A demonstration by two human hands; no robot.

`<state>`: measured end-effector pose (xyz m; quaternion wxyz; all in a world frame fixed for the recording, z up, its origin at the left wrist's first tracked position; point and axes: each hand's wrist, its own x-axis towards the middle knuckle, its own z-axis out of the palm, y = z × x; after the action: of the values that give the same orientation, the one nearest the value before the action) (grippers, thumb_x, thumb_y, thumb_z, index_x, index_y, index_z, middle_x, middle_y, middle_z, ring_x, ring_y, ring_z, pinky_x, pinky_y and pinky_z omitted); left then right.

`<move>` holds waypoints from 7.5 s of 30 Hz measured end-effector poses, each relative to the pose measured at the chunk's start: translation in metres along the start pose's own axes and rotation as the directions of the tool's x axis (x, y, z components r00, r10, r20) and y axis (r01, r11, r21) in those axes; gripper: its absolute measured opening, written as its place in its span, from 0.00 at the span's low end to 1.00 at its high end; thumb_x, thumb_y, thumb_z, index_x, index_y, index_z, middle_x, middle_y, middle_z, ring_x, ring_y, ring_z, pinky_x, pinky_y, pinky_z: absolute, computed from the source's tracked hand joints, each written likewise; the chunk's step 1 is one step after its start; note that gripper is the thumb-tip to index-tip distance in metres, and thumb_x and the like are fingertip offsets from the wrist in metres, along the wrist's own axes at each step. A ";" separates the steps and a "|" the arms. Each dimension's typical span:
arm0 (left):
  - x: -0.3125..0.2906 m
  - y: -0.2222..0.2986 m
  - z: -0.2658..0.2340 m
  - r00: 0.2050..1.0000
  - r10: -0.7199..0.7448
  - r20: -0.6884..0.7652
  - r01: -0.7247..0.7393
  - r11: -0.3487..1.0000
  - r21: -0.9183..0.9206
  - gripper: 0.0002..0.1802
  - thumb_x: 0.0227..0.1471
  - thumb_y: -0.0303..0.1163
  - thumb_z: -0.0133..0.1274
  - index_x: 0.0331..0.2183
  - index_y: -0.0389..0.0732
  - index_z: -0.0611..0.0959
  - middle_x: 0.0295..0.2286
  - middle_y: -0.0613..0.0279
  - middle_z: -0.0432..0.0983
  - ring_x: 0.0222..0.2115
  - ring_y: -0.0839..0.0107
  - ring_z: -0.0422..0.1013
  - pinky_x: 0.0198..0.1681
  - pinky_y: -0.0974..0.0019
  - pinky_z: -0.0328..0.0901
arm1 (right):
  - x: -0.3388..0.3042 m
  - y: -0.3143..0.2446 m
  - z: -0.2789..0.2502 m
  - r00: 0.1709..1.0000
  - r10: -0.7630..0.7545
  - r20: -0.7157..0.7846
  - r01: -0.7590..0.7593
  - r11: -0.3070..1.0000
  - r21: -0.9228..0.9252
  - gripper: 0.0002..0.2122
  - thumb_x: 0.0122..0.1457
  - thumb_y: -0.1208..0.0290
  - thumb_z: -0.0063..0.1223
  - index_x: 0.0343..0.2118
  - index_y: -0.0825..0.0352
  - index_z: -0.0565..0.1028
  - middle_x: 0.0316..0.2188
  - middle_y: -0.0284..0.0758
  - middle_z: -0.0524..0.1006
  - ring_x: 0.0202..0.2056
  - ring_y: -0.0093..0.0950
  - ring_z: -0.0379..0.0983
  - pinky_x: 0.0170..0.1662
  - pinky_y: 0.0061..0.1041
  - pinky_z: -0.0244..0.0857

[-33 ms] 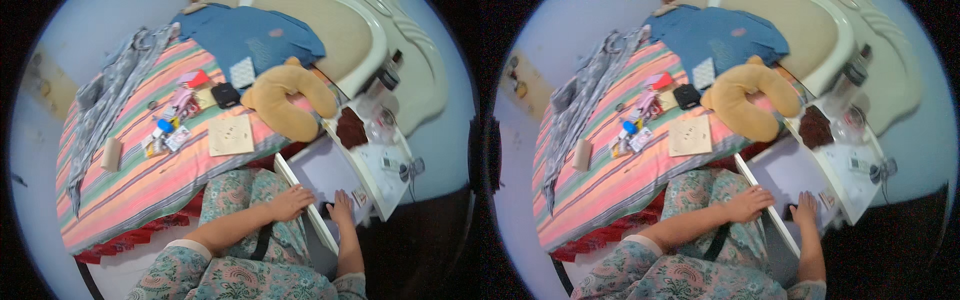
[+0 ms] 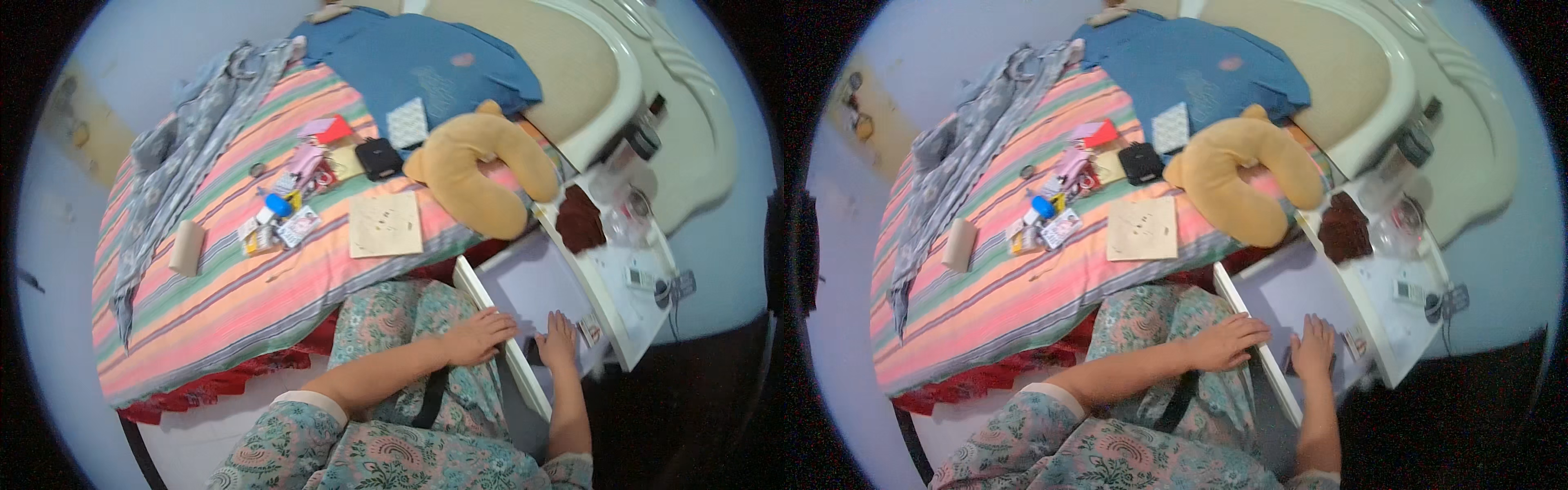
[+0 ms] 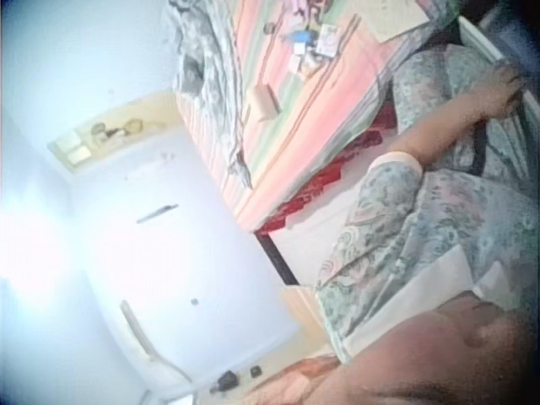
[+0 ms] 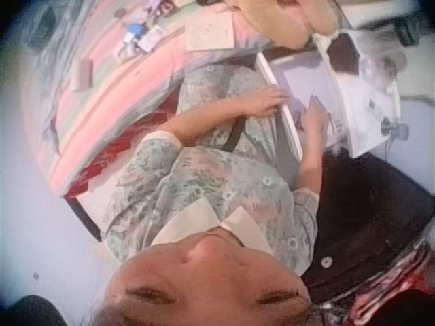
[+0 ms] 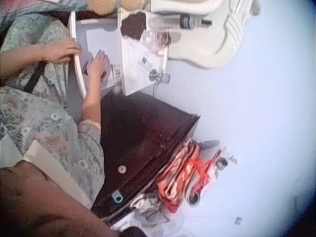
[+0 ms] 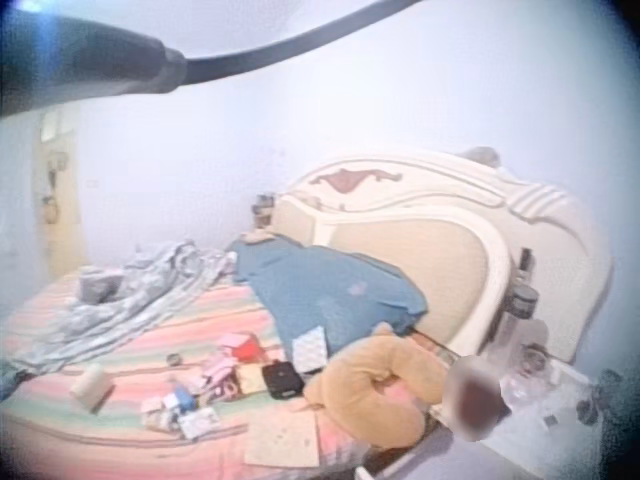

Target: The person sits on a bed and organizes various items, including pink receipts, a red envelope, and small boxes, into a white bedside drawer. They handle the items one by one, folding the receipts and placing them alongside other objects like a blue bottle and a white charger.

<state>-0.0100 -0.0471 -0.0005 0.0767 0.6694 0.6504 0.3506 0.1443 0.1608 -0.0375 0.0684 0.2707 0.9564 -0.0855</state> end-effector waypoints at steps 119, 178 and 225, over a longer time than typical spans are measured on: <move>-0.042 -0.284 -0.362 0.809 -0.099 -0.580 0.557 0.447 0.700 0.06 0.45 0.28 0.48 0.28 0.44 0.78 0.28 0.65 0.75 0.30 0.68 0.72 0.53 0.59 0.54 | 0.157 -0.301 -0.124 0.872 -0.397 -0.287 0.450 0.418 0.789 0.10 0.52 0.77 0.50 0.38 0.70 0.72 0.38 0.38 0.72 0.40 0.29 0.69 0.43 0.23 0.63; -0.102 0.017 -0.175 0.384 -0.819 -0.426 0.217 0.529 -0.820 0.12 0.55 0.34 0.45 0.33 0.34 0.76 0.25 0.67 0.72 0.25 0.82 0.65 0.29 0.76 0.61 | -0.013 -0.276 -0.115 0.893 -0.285 -0.348 0.359 -0.013 0.933 0.16 0.47 0.79 0.55 0.40 0.70 0.67 0.40 0.31 0.67 0.38 0.20 0.65 0.40 0.21 0.60; -0.092 0.041 -0.156 0.684 -0.537 -0.493 0.455 0.843 -0.287 0.17 0.48 0.28 0.51 0.42 0.37 0.75 0.39 0.54 0.71 0.40 0.64 0.68 0.43 0.67 0.63 | -0.011 -0.267 -0.088 0.971 -0.231 0.062 -0.102 -0.165 0.981 0.07 0.54 0.73 0.53 0.30 0.72 0.75 0.25 0.29 0.74 0.27 0.16 0.67 0.31 0.15 0.61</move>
<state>-0.0566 -0.1933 0.1045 0.0238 0.3288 0.7742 0.5403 0.0044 -0.0512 0.0841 -0.0623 0.1664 0.5503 -0.8159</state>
